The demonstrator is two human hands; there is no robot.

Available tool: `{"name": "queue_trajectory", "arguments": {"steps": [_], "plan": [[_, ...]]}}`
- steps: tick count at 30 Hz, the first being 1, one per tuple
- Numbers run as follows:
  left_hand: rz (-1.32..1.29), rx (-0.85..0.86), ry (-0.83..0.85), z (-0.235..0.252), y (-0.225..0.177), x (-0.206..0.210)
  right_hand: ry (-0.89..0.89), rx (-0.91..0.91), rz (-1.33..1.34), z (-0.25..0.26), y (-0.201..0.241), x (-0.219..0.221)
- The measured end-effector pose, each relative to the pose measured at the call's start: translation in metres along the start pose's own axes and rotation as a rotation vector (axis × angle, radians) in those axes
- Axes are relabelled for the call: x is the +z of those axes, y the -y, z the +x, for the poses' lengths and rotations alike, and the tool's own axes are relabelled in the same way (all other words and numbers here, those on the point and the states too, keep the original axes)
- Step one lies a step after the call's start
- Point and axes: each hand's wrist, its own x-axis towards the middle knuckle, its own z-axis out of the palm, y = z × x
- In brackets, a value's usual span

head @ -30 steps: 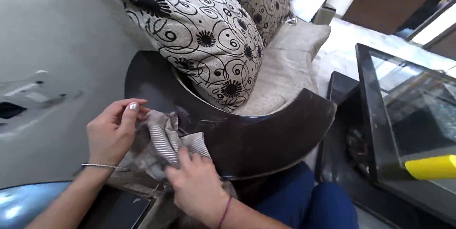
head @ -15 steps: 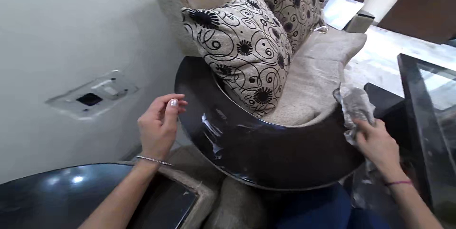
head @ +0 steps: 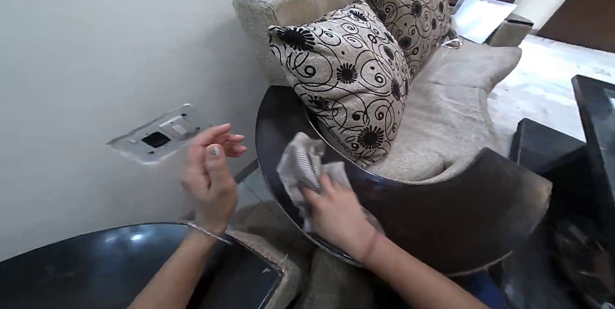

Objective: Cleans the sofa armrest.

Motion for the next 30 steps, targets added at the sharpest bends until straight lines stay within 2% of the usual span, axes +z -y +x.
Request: {"name": "queue_trajectory", "arguments": {"steps": [4, 6, 9, 12, 14, 19, 21, 23, 26, 28, 30], "plan": [[0.046, 0.028, 0.009, 0.000, 0.011, 0.009, 0.153, 0.038, -0.013, 0.084, 0.019, 0.029], [0.046, 0.020, 0.007, 0.001, 0.013, 0.009, 0.157, 0.006, -0.051, 0.094, 0.022, 0.036], [0.020, 0.037, 0.007, 0.001, 0.013, 0.009, 0.106, -0.114, -0.039, 0.059, 0.019, 0.035], [0.032, 0.001, 0.037, 0.001, 0.008, 0.005, -0.014, -0.237, -0.020, -0.013, 0.006, 0.016], [0.033, -0.015, 0.047, 0.000, 0.006, 0.004, -0.094, -0.245, -0.060, -0.070, -0.011, -0.006], [-0.063, 0.008, 0.027, 0.001, -0.002, 0.001, -0.025, 0.136, -0.107, -0.178, -0.075, -0.097], [-0.086, 0.043, 0.027, 0.000, -0.006, 0.000, -0.031, 0.306, -0.143, -0.203, -0.102, -0.127], [-0.087, 0.065, 0.029, -0.002, -0.011, 0.001, -0.031, 0.481, -0.181, -0.209, -0.113, -0.143], [-0.089, 0.073, 0.076, -0.011, -0.015, 0.009, -0.087, 0.651, -0.149, -0.174, -0.082, -0.123], [-0.068, 0.079, 0.182, -0.026, -0.021, 0.020, -0.156, 0.616, -0.108, -0.138, -0.043, -0.087], [-0.049, 0.050, 0.359, -0.042, -0.035, 0.033, -0.165, 0.524, 0.031, -0.103, -0.002, -0.054]]}}
